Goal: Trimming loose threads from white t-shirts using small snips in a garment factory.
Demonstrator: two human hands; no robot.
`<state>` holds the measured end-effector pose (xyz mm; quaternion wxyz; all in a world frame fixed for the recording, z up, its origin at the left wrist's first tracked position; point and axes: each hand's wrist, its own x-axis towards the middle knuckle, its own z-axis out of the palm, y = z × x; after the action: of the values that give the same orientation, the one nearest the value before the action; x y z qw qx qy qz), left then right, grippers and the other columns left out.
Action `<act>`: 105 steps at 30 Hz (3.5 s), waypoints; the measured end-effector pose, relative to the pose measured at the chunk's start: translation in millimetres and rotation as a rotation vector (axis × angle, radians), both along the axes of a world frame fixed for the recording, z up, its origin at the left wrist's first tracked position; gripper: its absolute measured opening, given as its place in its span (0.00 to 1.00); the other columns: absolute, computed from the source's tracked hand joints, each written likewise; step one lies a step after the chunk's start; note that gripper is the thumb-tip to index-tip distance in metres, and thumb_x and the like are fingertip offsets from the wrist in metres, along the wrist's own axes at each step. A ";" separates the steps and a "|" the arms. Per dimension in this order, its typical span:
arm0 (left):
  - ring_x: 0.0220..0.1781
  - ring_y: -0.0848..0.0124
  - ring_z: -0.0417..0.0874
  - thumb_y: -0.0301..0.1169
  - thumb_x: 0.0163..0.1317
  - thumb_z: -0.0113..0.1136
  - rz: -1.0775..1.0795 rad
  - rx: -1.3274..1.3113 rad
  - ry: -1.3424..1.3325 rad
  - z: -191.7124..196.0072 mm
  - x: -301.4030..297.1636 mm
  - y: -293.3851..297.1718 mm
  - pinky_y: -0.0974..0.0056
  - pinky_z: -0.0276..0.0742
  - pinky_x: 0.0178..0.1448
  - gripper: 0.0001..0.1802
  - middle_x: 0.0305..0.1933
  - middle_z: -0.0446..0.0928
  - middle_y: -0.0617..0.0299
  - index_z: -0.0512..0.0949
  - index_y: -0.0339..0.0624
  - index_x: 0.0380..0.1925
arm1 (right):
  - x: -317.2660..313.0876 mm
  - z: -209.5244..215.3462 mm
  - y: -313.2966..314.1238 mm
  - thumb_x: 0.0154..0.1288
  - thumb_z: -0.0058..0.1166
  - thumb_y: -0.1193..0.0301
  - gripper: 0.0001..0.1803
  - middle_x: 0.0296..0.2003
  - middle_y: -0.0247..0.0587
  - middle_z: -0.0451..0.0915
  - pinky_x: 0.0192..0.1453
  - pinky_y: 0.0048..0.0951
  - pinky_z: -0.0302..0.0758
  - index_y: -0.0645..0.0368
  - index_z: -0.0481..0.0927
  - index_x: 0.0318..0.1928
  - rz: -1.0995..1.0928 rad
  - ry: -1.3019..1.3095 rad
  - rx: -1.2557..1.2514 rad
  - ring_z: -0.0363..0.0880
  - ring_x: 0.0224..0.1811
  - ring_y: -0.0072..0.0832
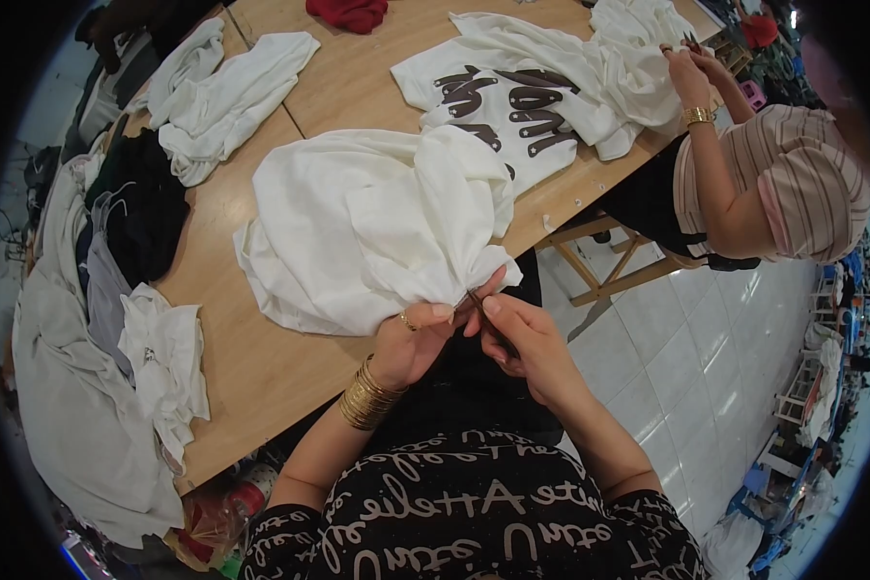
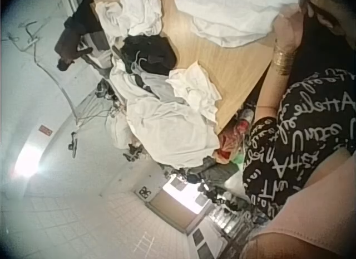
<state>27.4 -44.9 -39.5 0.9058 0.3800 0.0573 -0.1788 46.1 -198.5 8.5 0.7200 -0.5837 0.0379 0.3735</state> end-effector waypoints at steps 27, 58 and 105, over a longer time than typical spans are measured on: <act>0.53 0.66 0.69 0.27 0.49 0.50 -0.044 0.016 -0.024 -29.9 -10.3 12.9 0.61 0.60 0.60 0.25 0.51 0.70 0.58 0.66 0.33 0.51 | 6.0 -6.0 1.3 0.68 0.38 0.59 0.18 0.12 0.25 0.59 0.12 0.14 0.45 0.59 0.71 0.28 -0.079 0.171 0.132 0.47 0.09 0.11; 0.59 0.61 0.69 0.31 0.66 0.42 0.054 -0.066 0.104 16.7 3.1 -6.3 0.62 0.65 0.62 0.22 0.55 0.68 0.49 0.59 0.28 0.56 | 13.8 -12.1 -11.0 0.57 0.54 0.74 0.10 0.27 0.40 0.76 0.31 0.25 0.71 0.61 0.71 0.40 -0.146 -0.831 -0.665 0.75 0.25 0.28; 0.42 0.77 0.70 0.34 0.67 0.41 0.083 0.217 -0.181 9.0 -5.2 -4.3 0.73 0.64 0.52 0.18 0.45 0.73 0.62 0.71 0.30 0.48 | -3.1 0.9 2.6 0.68 0.37 0.58 0.18 0.15 0.26 0.62 0.13 0.14 0.45 0.60 0.71 0.32 -0.049 0.123 0.064 0.49 0.10 0.11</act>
<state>22.2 -49.3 -30.5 0.8674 0.4876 0.0101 -0.0990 43.0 -195.9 9.4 0.7437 -0.5350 0.0846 0.3920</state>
